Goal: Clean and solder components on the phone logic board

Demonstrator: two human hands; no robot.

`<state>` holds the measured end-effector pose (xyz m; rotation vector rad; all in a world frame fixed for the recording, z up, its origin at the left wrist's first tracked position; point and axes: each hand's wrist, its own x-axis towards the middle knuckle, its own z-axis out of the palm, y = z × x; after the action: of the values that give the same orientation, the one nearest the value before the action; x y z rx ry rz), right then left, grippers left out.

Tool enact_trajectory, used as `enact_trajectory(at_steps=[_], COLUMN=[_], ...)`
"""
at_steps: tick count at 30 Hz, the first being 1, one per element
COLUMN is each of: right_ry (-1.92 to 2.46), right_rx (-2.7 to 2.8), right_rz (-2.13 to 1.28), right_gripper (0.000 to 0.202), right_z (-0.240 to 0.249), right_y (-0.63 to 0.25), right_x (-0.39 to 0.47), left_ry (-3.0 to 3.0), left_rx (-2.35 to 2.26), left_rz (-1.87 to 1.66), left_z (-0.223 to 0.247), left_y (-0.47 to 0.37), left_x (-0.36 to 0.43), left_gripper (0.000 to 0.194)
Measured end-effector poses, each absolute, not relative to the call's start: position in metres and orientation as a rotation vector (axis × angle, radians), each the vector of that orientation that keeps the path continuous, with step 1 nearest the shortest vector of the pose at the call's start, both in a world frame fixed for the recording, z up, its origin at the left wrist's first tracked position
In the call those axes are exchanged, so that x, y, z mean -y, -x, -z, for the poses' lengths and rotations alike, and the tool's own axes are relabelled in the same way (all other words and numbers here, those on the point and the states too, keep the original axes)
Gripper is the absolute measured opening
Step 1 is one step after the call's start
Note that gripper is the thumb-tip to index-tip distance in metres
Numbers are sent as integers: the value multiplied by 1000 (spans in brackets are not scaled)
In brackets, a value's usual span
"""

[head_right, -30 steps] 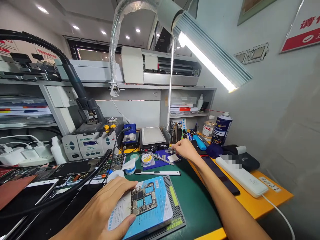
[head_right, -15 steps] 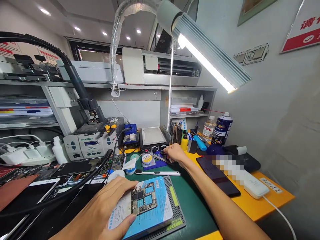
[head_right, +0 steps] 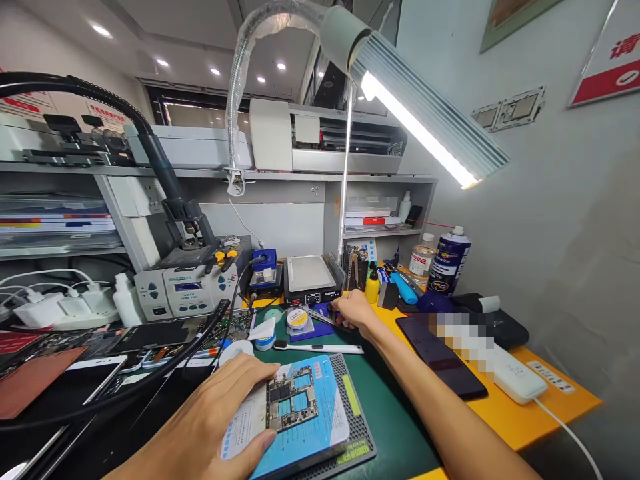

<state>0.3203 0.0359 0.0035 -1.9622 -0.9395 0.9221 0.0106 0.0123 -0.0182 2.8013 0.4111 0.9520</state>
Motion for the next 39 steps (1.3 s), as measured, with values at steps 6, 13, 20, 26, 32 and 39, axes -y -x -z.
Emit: enact_trajectory(at_steps=[6, 13, 20, 26, 32, 39], right_ry=[1905, 1925, 2024, 2098, 2135, 2136], right_rx=[970, 1064, 1164, 1286, 1501, 1726], right_rz=[-960, -969, -920, -799, -553, -467], right_gripper=[36, 34, 32, 32, 32, 30], right_z=[-4, -1, 4, 5, 8, 12], right_y=[-316, -314, -321, -326, -332, -339], right_x=[-35, -35, -36, -37, -33, -33], left_ry=[-2778, -2768, -2772, -2766, -2752, -2743], left_rx=[-410, -426, -414, -416, -427, -433], left_rz=[-942, -929, -931, -926, -895, -888], left_z=[17, 18, 19, 20, 18, 18], left_y=[-11, -9, -10, -10, -11, -11], left_x=[-11, -10, -11, -12, -11, -9], left_gripper=[63, 61, 63, 63, 62, 59])
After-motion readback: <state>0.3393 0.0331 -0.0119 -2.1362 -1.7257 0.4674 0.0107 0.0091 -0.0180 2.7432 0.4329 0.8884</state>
